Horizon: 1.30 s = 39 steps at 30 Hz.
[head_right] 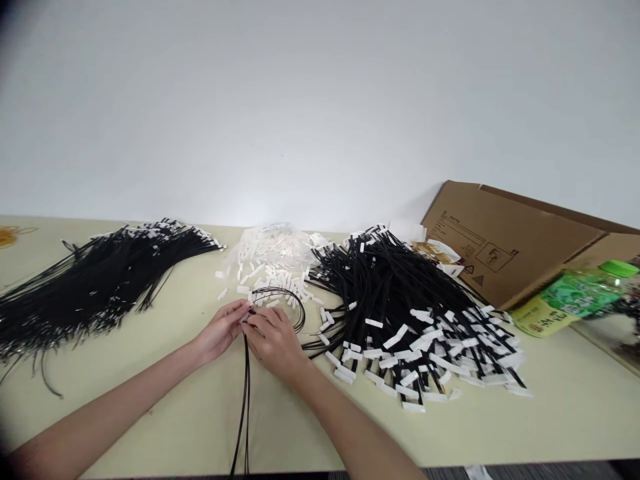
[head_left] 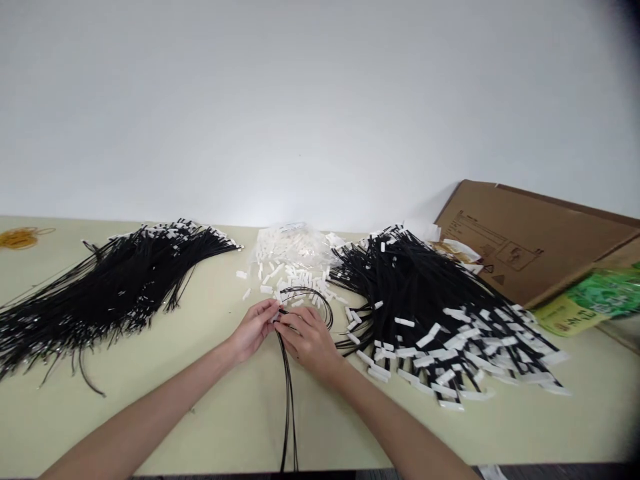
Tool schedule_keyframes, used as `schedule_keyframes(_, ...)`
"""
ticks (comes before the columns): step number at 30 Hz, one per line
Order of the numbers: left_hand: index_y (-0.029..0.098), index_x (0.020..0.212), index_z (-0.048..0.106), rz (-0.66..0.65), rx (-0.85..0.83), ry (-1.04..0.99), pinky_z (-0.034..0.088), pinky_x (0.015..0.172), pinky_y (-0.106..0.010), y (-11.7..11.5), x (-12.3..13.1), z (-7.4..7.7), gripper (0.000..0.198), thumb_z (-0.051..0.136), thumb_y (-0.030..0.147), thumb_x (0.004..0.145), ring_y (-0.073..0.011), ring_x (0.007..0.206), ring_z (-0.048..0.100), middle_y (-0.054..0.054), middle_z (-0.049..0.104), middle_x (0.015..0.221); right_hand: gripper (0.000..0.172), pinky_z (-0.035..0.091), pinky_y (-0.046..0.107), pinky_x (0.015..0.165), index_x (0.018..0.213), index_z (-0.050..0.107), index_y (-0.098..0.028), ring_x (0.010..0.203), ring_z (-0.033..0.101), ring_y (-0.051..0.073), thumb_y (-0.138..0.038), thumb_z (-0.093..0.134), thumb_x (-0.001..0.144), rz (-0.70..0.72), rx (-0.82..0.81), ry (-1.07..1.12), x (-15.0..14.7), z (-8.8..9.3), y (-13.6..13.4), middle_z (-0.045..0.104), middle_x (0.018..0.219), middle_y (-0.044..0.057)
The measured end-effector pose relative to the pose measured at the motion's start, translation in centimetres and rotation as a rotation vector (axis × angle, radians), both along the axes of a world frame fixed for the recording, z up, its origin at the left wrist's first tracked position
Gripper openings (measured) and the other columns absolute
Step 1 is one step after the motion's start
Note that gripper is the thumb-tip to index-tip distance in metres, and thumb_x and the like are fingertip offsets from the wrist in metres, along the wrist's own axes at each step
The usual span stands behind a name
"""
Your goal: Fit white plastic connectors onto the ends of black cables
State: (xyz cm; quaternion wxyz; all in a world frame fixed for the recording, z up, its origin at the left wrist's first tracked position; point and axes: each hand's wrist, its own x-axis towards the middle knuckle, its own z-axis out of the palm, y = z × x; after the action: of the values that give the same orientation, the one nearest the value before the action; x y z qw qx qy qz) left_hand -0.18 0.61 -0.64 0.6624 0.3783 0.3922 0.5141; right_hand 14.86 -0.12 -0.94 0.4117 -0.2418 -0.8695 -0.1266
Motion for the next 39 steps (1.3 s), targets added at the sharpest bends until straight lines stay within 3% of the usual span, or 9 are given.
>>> schedule_keyframes(11, 0.015, 0.07, 0.061, 0.084, 0.045, 0.026, 0.04, 0.057, -0.019, 0.0, 0.6, -0.4, 0.02, 0.069, 0.032, 0.064, -0.0106, 0.064, 0.052, 0.0, 0.058, 0.067, 0.018, 0.042, 0.033, 0.075, 0.091, 0.061, -0.017, 0.087, 0.049, 0.018, -0.009, 0.048, 0.082, -0.046, -0.093, 0.051, -0.3, -0.6, -0.1, 0.063, 0.086, 0.004)
schedule_keyframes(22, 0.015, 0.069, 0.061, 0.107, 0.06, 0.03, 0.04, 0.057, -0.021, 0.0, 0.8, -0.5, 0.022, 0.071, 0.033, 0.061, -0.0108, 0.062, 0.052, 0.001, 0.058, 0.064, 0.013, 0.043, 0.03, 0.074, 0.085, 0.061, -0.019, 0.089, 0.05, 0.017, -0.012, 0.05, 0.083, -0.057, 0.024, -0.037, -0.2, -0.6, 0.2, 0.063, 0.086, 0.003)
schedule_keyframes(26, 0.014, 0.07, 0.06, 0.105, 0.06, 0.042, 0.039, 0.057, -0.021, 0.1, 0.7, -0.5, 0.023, 0.07, 0.033, 0.062, -0.0109, 0.063, 0.052, -0.001, 0.059, 0.066, 0.014, 0.044, 0.032, 0.078, 0.085, 0.061, -0.018, 0.091, 0.053, 0.017, -0.011, 0.049, 0.082, 0.004, -0.022, -0.011, 0.0, -0.4, 0.3, 0.064, 0.086, 0.004)
schedule_keyframes(29, 0.014, 0.069, 0.06, 0.105, 0.063, 0.047, 0.039, 0.057, -0.022, 0.1, 0.6, -0.5, 0.024, 0.07, 0.035, 0.062, -0.01, 0.06, 0.051, 0.0, 0.058, 0.065, 0.015, 0.046, 0.032, 0.081, 0.087, 0.06, -0.018, 0.089, 0.056, 0.016, -0.012, 0.047, 0.083, 0.145, -0.217, 0.2, -0.1, 0.2, -0.1, 0.065, 0.087, 0.004)
schedule_keyframes(34, 0.014, 0.069, 0.058, 0.11, 0.078, 0.058, 0.038, 0.054, -0.021, 0.3, 0.4, -0.4, 0.028, 0.069, 0.038, 0.062, -0.0094, 0.057, 0.05, 0.001, 0.057, 0.061, 0.012, 0.05, 0.032, 0.077, 0.083, 0.053, -0.019, 0.078, 0.06, 0.013, -0.028, 0.046, 0.085, 0.328, -0.796, 0.814, 0.9, 2.6, -0.6, 0.062, 0.079, 0.003)
schedule_keyframes(37, 0.013, 0.071, 0.058, 0.119, 0.069, 0.081, 0.034, 0.049, -0.02, 0.5, 0.2, -0.5, 0.029, 0.068, 0.04, 0.063, -0.009, 0.056, 0.05, 0.0, 0.058, 0.063, 0.017, 0.05, 0.029, 0.07, 0.076, 0.048, -0.02, 0.066, 0.057, 0.01, -0.035, 0.049, 0.083, 0.368, -0.867, 1.176, 3.0, 4.1, 0.1, 0.053, 0.069, -0.002)
schedule_keyframes(39, 0.014, 0.073, 0.058, 0.12, 0.061, 0.102, 0.033, 0.047, -0.02, 0.6, 0.2, -0.6, 0.029, 0.068, 0.04, 0.064, -0.0098, 0.057, 0.052, -0.001, 0.058, 0.066, 0.02, 0.046, 0.021, 0.056, 0.075, 0.048, -0.019, 0.057, 0.051, 0.007, -0.038, 0.053, 0.08, 0.272, -0.792, 1.327, 4.7, 4.6, 0.9, 0.048, 0.064, -0.005)
